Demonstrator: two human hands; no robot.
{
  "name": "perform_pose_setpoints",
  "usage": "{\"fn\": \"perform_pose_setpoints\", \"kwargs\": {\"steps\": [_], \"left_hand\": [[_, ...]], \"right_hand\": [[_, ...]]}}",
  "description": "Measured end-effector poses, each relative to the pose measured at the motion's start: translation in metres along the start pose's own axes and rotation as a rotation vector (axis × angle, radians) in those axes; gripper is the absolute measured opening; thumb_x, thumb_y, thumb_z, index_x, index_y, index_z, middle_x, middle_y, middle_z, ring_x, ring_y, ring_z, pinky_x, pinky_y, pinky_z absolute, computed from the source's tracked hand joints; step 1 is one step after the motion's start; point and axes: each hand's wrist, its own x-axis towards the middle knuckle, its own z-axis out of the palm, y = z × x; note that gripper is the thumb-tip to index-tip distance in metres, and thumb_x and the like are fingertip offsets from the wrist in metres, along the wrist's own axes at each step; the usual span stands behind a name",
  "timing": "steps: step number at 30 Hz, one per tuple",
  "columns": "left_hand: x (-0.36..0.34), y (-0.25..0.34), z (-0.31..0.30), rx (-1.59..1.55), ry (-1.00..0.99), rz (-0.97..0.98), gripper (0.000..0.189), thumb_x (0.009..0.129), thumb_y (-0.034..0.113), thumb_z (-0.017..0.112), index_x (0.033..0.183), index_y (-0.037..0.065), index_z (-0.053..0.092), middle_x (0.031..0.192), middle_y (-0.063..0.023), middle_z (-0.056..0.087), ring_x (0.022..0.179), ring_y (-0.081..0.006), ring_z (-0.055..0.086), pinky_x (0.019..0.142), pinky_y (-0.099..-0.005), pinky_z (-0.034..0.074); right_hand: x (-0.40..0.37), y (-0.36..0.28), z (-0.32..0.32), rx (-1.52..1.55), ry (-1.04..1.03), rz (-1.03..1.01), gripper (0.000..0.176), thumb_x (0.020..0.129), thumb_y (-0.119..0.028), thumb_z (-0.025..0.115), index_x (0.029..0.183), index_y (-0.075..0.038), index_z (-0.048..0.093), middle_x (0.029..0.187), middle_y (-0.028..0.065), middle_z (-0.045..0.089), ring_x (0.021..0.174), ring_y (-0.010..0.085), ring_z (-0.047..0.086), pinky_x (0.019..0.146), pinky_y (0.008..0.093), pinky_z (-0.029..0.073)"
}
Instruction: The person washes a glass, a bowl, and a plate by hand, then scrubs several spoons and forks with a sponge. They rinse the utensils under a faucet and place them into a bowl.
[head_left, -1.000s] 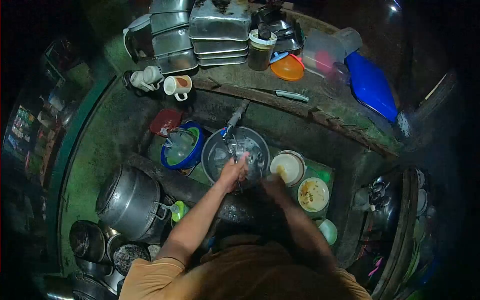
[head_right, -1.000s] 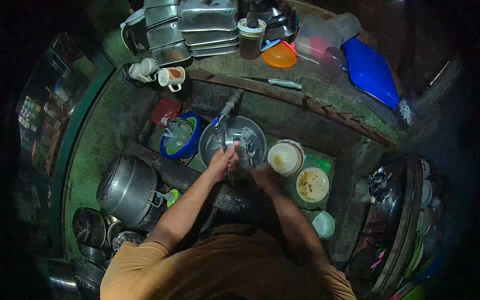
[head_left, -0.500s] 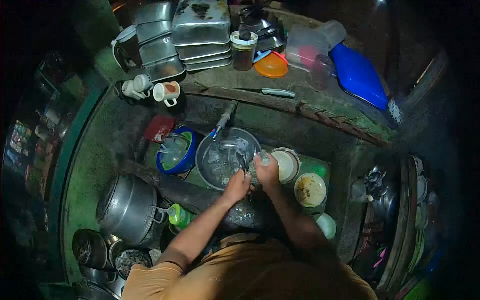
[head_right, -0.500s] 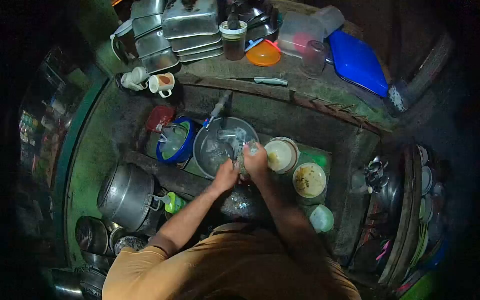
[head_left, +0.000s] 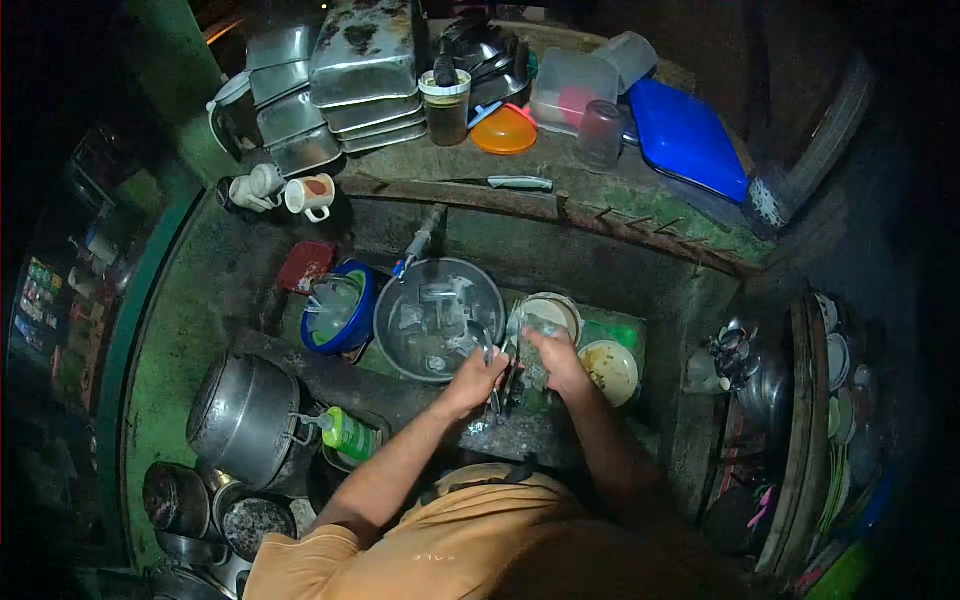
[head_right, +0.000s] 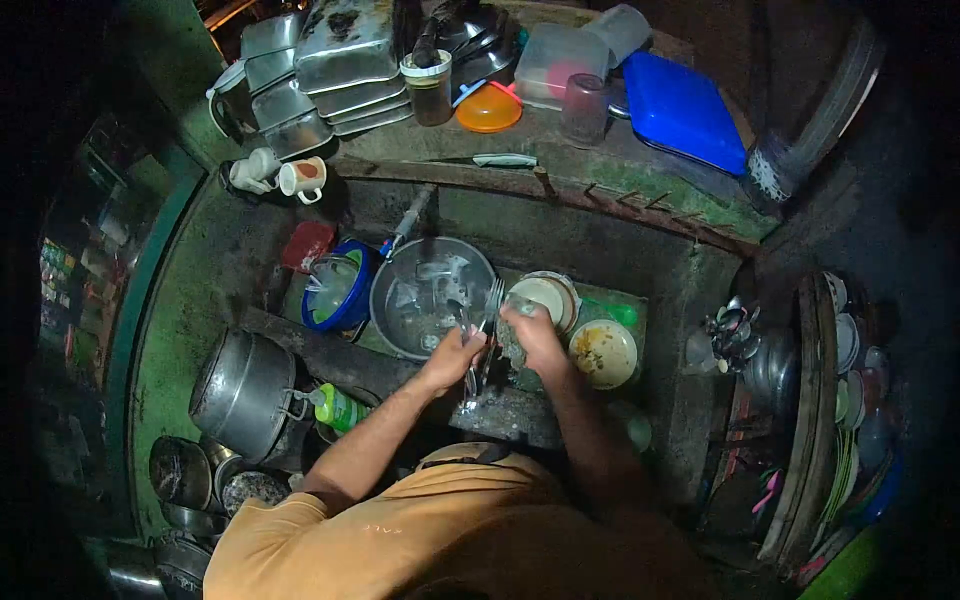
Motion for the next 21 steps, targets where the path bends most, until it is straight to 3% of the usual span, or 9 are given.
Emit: {"fn": "perform_pose_setpoints", "kwargs": {"steps": [2,4,8,9,13,16,18,19,21], "left_hand": [[0.003,0.004,0.0,0.04,0.061,-0.134,0.018,0.096,0.024,0.049,0.09,0.008,0.052,0.066,0.0024,0.045,0.056,-0.008,0.041,0.05,-0.0254,0.036],[0.006,0.007,0.0,-0.025,0.13,-0.039,0.016,0.096,0.023,0.05,0.091,0.008,0.048,0.066,0.0026,0.045,0.056,-0.0081,0.042,0.05,-0.0261,0.036],[0.008,0.008,0.013,-0.018,0.14,-0.058,0.018,0.098,0.024,0.045,0.094,0.007,0.049,0.069,0.0012,0.048,0.06,-0.0092,0.048,0.052,-0.024,0.039],[0.007,0.007,0.023,-0.047,0.129,-0.037,0.02,0.099,0.025,0.043,0.096,0.007,0.05,0.07,0.0004,0.049,0.062,-0.0096,0.05,0.053,-0.0232,0.04],[0.007,0.003,0.045,-0.063,0.124,-0.064,0.024,0.1,0.026,0.041,0.103,0.004,0.05,0.076,-0.0032,0.054,0.063,-0.0107,0.054,0.055,-0.0237,0.042],[0.013,-0.005,0.04,0.074,0.15,0.092,0.023,0.097,0.024,0.048,0.101,0.002,0.053,0.075,-0.0044,0.057,0.062,-0.0129,0.055,0.056,-0.0282,0.044],[0.01,0.003,0.036,0.396,0.21,0.142,0.022,0.094,0.022,0.055,0.096,0.0,0.059,0.071,-0.0054,0.059,0.063,-0.0147,0.054,0.058,-0.0322,0.044],[0.013,-0.007,0.034,0.384,0.256,0.275,0.021,0.091,0.019,0.057,0.092,-0.002,0.062,0.069,-0.0102,0.062,0.062,-0.0209,0.056,0.06,-0.0354,0.045],[0.004,0.009,0.036,0.457,0.25,0.355,0.02,0.09,0.017,0.058,0.094,-0.002,0.062,0.071,-0.0132,0.062,0.064,-0.0244,0.059,0.061,-0.0356,0.045]], "right_hand": [[-0.006,-0.004,-0.008,-0.026,-0.015,0.021,0.017,0.087,-0.012,0.061,0.099,0.0,0.061,0.086,0.007,0.064,0.071,0.0182,0.063,0.053,0.0326,0.052],[-0.019,-0.023,-0.009,-0.03,-0.086,0.244,0.015,0.085,-0.012,0.064,0.093,0.001,0.063,0.082,0.0077,0.062,0.07,0.0181,0.061,0.057,0.0328,0.051],[-0.012,-0.019,-0.011,0.155,0.134,0.007,0.018,0.085,-0.013,0.063,0.098,0.0,0.06,0.082,0.0061,0.063,0.064,0.017,0.061,0.052,0.0308,0.051],[-0.013,-0.021,-0.007,0.166,0.191,-0.003,0.023,0.086,-0.016,0.062,0.102,0.0,0.058,0.09,0.0075,0.063,0.076,0.0191,0.061,0.064,0.0322,0.051],[0.023,0.027,-0.025,0.034,0.446,-0.188,0.031,0.088,-0.019,0.061,0.111,0.002,0.056,0.108,0.0106,0.06,0.1,0.0208,0.056,0.085,0.0349,0.043],[-0.004,-0.003,-0.013,0.193,0.311,-0.174,0.037,0.088,-0.021,0.062,0.116,0.001,0.054,0.112,0.0117,0.058,0.102,0.0222,0.055,0.085,0.0354,0.044],[-0.004,-0.004,-0.012,0.238,0.287,-0.15,0.038,0.089,-0.022,0.061,0.118,0.001,0.053,0.112,0.012,0.058,0.102,0.0224,0.055,0.085,0.0354,0.044],[-0.004,-0.005,-0.012,0.281,0.264,-0.128,0.039,0.089,-0.022,0.06,0.119,0.002,0.051,0.112,0.0123,0.058,0.102,0.0227,0.055,0.085,0.0354,0.044],[-0.006,-0.013,-0.003,0.123,0.363,-0.117,0.038,0.09,-0.022,0.059,0.119,0.002,0.051,0.11,0.0122,0.059,0.101,0.0223,0.056,0.084,0.0351,0.044]]}}
